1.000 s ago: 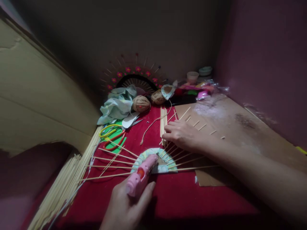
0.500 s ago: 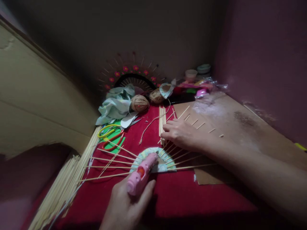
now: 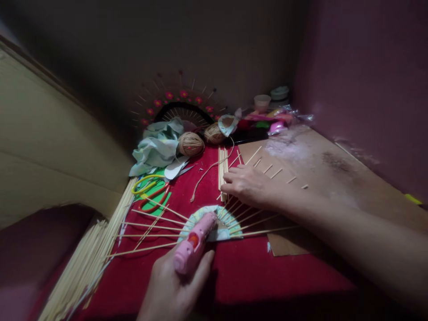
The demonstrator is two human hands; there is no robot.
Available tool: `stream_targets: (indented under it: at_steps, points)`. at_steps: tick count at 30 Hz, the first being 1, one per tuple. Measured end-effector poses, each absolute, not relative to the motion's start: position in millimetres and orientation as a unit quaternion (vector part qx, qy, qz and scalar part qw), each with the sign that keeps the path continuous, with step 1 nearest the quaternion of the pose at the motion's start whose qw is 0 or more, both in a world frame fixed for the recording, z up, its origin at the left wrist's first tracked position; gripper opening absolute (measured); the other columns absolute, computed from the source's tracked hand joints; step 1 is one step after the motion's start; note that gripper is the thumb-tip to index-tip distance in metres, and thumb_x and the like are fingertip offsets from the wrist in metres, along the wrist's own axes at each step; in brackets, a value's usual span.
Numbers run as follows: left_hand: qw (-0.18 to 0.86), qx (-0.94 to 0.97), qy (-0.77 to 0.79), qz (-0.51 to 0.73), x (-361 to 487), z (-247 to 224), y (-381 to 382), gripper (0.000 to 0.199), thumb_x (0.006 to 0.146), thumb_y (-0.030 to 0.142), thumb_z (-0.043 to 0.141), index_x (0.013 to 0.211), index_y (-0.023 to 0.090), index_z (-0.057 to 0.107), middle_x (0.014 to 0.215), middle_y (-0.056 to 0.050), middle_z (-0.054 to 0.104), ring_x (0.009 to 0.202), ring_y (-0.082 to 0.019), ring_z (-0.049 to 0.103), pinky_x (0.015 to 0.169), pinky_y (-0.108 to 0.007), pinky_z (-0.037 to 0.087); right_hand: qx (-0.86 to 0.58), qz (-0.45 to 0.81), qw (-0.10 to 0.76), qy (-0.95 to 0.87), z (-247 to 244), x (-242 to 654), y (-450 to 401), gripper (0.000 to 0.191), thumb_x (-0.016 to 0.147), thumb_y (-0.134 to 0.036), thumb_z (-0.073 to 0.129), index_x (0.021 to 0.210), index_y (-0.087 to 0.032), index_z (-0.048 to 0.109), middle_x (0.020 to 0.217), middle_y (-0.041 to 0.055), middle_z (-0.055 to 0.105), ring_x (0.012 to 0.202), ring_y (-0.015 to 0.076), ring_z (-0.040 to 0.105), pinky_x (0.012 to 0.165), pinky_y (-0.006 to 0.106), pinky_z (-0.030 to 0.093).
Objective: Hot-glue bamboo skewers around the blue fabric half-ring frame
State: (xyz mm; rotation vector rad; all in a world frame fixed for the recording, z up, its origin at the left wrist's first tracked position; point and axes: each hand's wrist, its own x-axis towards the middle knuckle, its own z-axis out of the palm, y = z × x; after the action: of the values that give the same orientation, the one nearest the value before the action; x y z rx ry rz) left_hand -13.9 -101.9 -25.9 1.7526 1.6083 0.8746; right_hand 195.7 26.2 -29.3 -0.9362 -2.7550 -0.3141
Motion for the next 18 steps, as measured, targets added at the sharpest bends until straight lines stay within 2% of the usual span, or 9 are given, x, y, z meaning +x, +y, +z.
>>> stream_targets:
  at_steps: [2, 5, 7, 9, 11, 13, 16, 18]
  points:
    - [0.306, 0.654, 0.612, 0.323, -14.8, -23.9, -104.5, 0.035, 0.078, 0.04, 0.068, 0.107, 0.021, 0.075, 0.097, -0.006, 0.079, 0.106, -0.029, 0.07, 0.094, -0.038, 0.056, -0.316, -0.106, 0.108, -0.936, -30.0, 195.4, 26.7, 0.015, 0.095, -0.021, 0.06, 0.089, -0.016, 0.072, 0.083, 0.0081, 0.067, 0.079, 0.0206, 0.055, 0.063, 0.033, 0.026]
    - [0.304, 0.648, 0.626, 0.31, -17.2, -21.5, -108.8, 0.022, 0.075, 0.041, 0.071, 0.084, 0.022, 0.077, 0.071, -0.003, 0.078, 0.101, -0.031, 0.072, 0.091, -0.037, 0.058, -0.314, -0.107, 0.11, -0.937, -30.3, 195.3, 26.9, 0.016, 0.095, -0.022, 0.059, 0.089, -0.016, 0.072, 0.083, 0.0083, 0.067, 0.08, 0.0206, 0.055, 0.063, 0.033, 0.026]
    - [0.3, 0.647, 0.63, 0.307, -18.5, -20.7, -110.9, 0.02, 0.075, 0.041, 0.071, 0.079, 0.023, 0.077, 0.065, -0.003, 0.076, 0.101, -0.031, 0.072, 0.092, -0.037, 0.057, -0.312, -0.108, 0.109, -0.938, -30.3, 195.4, 27.0, 0.015, 0.095, -0.022, 0.059, 0.089, -0.016, 0.072, 0.083, 0.0081, 0.067, 0.08, 0.0207, 0.055, 0.064, 0.033, 0.027]
    - [0.303, 0.649, 0.625, 0.309, -19.6, -20.6, -111.6, 0.024, 0.076, 0.041, 0.071, 0.089, 0.022, 0.078, 0.077, -0.004, 0.079, 0.105, -0.031, 0.071, 0.095, -0.037, 0.056, -0.31, -0.107, 0.107, -0.939, -30.1, 195.4, 27.3, 0.015, 0.095, -0.022, 0.059, 0.088, -0.016, 0.071, 0.083, 0.0078, 0.067, 0.08, 0.0207, 0.055, 0.064, 0.033, 0.027]
    - [0.318, 0.65, 0.617, 0.31, -20.9, -21.0, -111.1, 0.034, 0.078, 0.041, 0.07, 0.105, 0.022, 0.076, 0.1, -0.005, 0.079, 0.107, -0.029, 0.07, 0.095, -0.035, 0.055, -0.307, -0.106, 0.105, -0.94, -29.9, 195.3, 27.7, 0.015, 0.095, -0.021, 0.059, 0.089, -0.016, 0.071, 0.082, 0.0074, 0.067, 0.079, 0.0204, 0.055, 0.064, 0.033, 0.028]
    - [0.338, 0.644, 0.616, 0.304, -22.2, -22.1, -109.8, 0.041, 0.08, 0.042, 0.068, 0.116, 0.022, 0.072, 0.115, -0.005, 0.075, 0.105, -0.028, 0.072, 0.089, -0.032, 0.058, -0.305, -0.104, 0.105, -0.941, -29.9, 195.2, 27.9, 0.013, 0.095, -0.019, 0.059, 0.09, -0.016, 0.071, 0.083, 0.007, 0.067, 0.078, 0.0198, 0.055, 0.064, 0.032, 0.029]
    - [0.352, 0.639, 0.62, 0.289, -22.0, -24.4, -106.9, 0.046, 0.081, 0.044, 0.067, 0.121, 0.023, 0.07, 0.119, -0.005, 0.074, 0.093, -0.026, 0.075, 0.079, -0.03, 0.062, -0.309, -0.098, 0.109, -0.94, -30.4, 195.2, 27.8, 0.013, 0.095, -0.017, 0.058, 0.09, -0.015, 0.069, 0.082, 0.0063, 0.067, 0.076, 0.0188, 0.055, 0.062, 0.031, 0.029]
    - [0.351, 0.642, 0.614, 0.295, -19.8, -26.0, -104.9, 0.048, 0.081, 0.043, 0.067, 0.125, 0.024, 0.068, 0.119, -0.005, 0.074, 0.088, -0.025, 0.076, 0.081, -0.032, 0.062, -0.314, -0.091, 0.116, -0.938, -31.0, 195.2, 27.8, 0.013, 0.096, -0.015, 0.056, 0.091, -0.014, 0.068, 0.082, 0.0062, 0.066, 0.076, 0.0184, 0.054, 0.062, 0.03, 0.03]
